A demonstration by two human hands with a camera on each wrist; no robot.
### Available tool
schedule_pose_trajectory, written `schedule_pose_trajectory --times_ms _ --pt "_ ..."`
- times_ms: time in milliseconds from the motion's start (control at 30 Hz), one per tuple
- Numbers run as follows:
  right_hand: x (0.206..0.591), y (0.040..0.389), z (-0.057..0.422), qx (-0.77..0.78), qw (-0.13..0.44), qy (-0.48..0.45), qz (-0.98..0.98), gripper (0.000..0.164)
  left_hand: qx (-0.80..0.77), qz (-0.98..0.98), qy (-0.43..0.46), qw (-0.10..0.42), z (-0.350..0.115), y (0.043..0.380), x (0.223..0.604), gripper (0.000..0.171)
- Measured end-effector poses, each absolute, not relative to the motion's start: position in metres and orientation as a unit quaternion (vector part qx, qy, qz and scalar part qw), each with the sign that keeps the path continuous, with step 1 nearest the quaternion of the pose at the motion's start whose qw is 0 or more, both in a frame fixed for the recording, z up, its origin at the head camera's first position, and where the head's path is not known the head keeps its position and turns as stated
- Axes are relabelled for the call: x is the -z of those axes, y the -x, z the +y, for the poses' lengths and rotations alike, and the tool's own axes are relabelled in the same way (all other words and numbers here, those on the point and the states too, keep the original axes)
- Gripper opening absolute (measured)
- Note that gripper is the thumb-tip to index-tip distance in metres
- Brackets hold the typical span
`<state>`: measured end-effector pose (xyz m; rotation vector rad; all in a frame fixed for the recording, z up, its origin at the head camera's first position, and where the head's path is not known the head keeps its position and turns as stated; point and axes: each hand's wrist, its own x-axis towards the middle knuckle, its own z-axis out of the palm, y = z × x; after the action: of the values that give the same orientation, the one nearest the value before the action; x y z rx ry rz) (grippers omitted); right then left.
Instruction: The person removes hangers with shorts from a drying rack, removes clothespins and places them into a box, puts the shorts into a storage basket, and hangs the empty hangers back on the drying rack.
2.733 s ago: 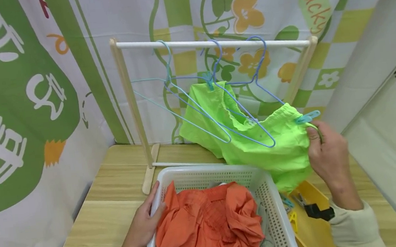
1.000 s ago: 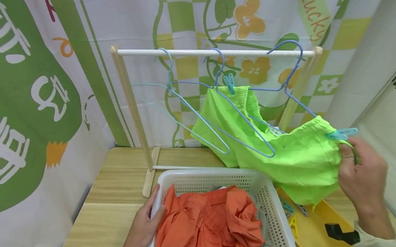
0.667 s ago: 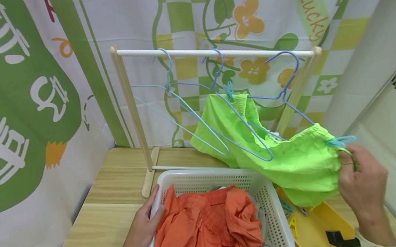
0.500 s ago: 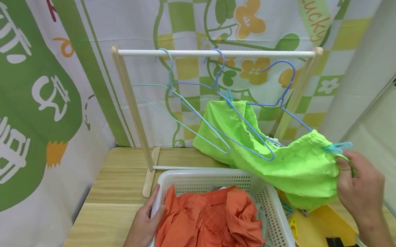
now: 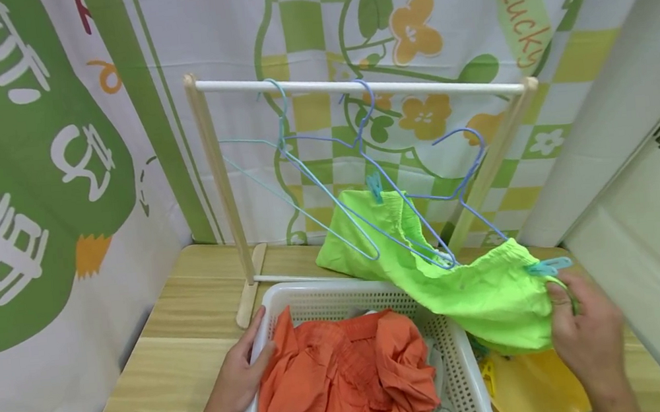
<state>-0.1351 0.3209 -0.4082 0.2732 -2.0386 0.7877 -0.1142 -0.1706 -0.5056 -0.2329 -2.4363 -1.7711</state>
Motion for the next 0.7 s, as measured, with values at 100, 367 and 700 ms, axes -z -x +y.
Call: schedule_pose_trajectory --times_ms 100,367,700 --pt "0.412 0.134 0.320 -0.323 0.441 -0.115 -0.830 0.012 0.585 -0.805 0.077 0.062 -0.170 0.114 0.506 0.062" --pt "0.413 0.124 0.312 -0.340 0.343 -0.061 -0.873 0.014 0.581 -0.808 0.075 0.060 -0.170 0.114 0.506 0.062" --pt "0.423 0.114 0.316 -0.361 0.263 -0.066 -0.892 0.014 0.585 -0.805 0.078 0.056 -0.171 0.115 0.506 0.063"
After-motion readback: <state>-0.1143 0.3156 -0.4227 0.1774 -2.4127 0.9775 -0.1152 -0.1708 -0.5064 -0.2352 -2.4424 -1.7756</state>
